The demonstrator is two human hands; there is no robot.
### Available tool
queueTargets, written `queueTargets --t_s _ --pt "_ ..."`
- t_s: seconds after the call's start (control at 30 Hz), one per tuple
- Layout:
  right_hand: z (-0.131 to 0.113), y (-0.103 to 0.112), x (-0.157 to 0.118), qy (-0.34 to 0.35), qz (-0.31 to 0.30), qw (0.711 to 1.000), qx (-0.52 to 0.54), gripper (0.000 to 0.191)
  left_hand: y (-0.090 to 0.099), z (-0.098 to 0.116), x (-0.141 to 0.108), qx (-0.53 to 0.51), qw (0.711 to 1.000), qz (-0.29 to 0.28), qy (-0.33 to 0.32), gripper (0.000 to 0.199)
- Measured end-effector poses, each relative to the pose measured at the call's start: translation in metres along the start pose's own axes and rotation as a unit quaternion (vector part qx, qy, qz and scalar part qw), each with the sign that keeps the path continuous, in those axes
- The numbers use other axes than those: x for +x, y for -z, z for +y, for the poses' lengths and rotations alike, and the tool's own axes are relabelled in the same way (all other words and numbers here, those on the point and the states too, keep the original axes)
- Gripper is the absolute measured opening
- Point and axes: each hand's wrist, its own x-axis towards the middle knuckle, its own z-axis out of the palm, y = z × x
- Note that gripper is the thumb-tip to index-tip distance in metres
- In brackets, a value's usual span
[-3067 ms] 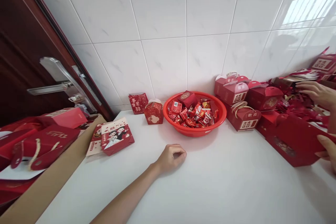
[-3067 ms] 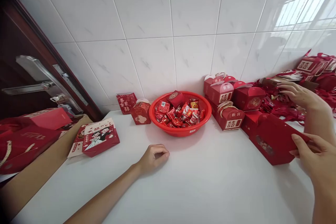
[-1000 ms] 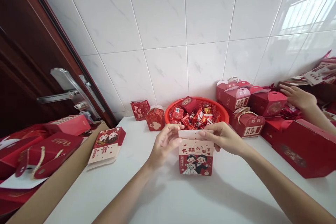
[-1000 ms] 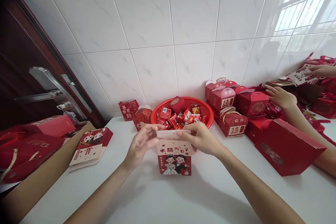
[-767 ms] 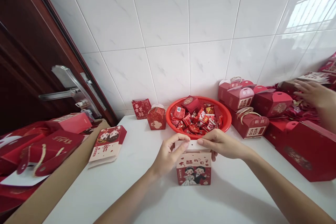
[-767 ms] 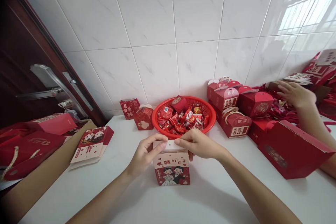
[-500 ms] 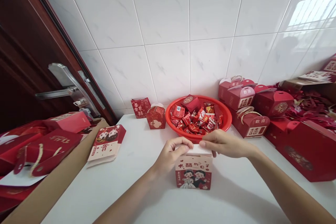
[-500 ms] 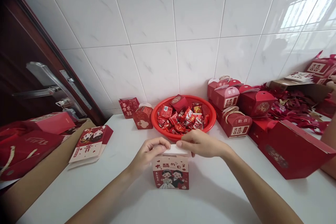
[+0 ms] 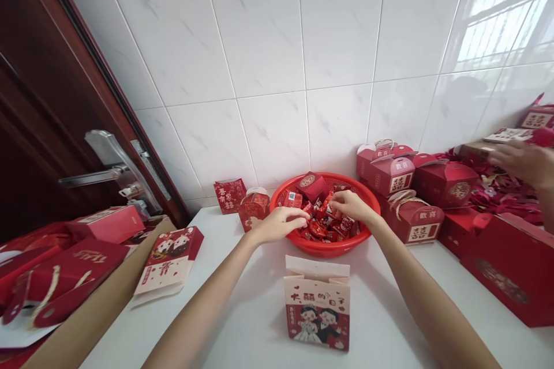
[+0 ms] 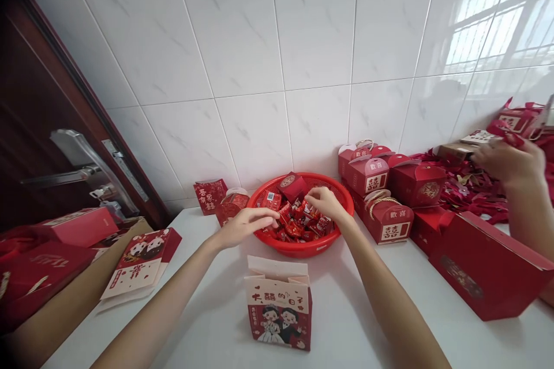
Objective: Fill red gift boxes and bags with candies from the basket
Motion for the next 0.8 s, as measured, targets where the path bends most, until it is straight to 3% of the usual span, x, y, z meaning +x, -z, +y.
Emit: queueTargets --t_s 0.1,0.2,0.27,0.33,0.43,0.53,0.7,0.8 --pt "0.009 -0.009 0.001 0.042 -0.048 0.989 -0.133 0.011 -0.004 -0.013 0.036 0.154 0.987 -0.048 0.007 0.03" --pt "0.011 -0.009 -0.001 0.044 -0.087 0.975 -0.199 0.014 -0.012 -0.02 0.061 0.248 0.964 -0.093 0.034 0.056" --pt "0.012 -0.009 -0.001 0.021 -0.098 0.972 -0.214 0.026 -0.016 -0.021 0.07 0.286 0.949 -0.125 0.051 0.078" --pt "0.013 -0.01 0.0 0.01 -0.1 0.967 -0.232 0.041 -0.021 -0.02 0.074 0.319 0.934 -0.153 0.052 0.086" --pt "0.014 -0.011 0.0 0.021 -0.1 0.957 -0.272 0.054 -0.027 -0.019 0.074 0.362 0.913 -0.175 0.064 0.073" --pt "0.012 -0.012 -0.002 0.019 -0.114 0.953 -0.282 0.046 -0.032 -0.018 0.073 0.378 0.904 -0.181 0.087 0.046" --pt "0.009 -0.013 -0.004 0.008 -0.173 0.942 -0.286 0.01 -0.033 -0.018 0.072 0.347 0.92 -0.17 0.07 0.02" --pt "0.008 -0.012 -0.005 0.014 -0.141 0.95 -0.28 0.011 -0.032 -0.018 0.071 0.304 0.937 -0.157 0.067 0.022"
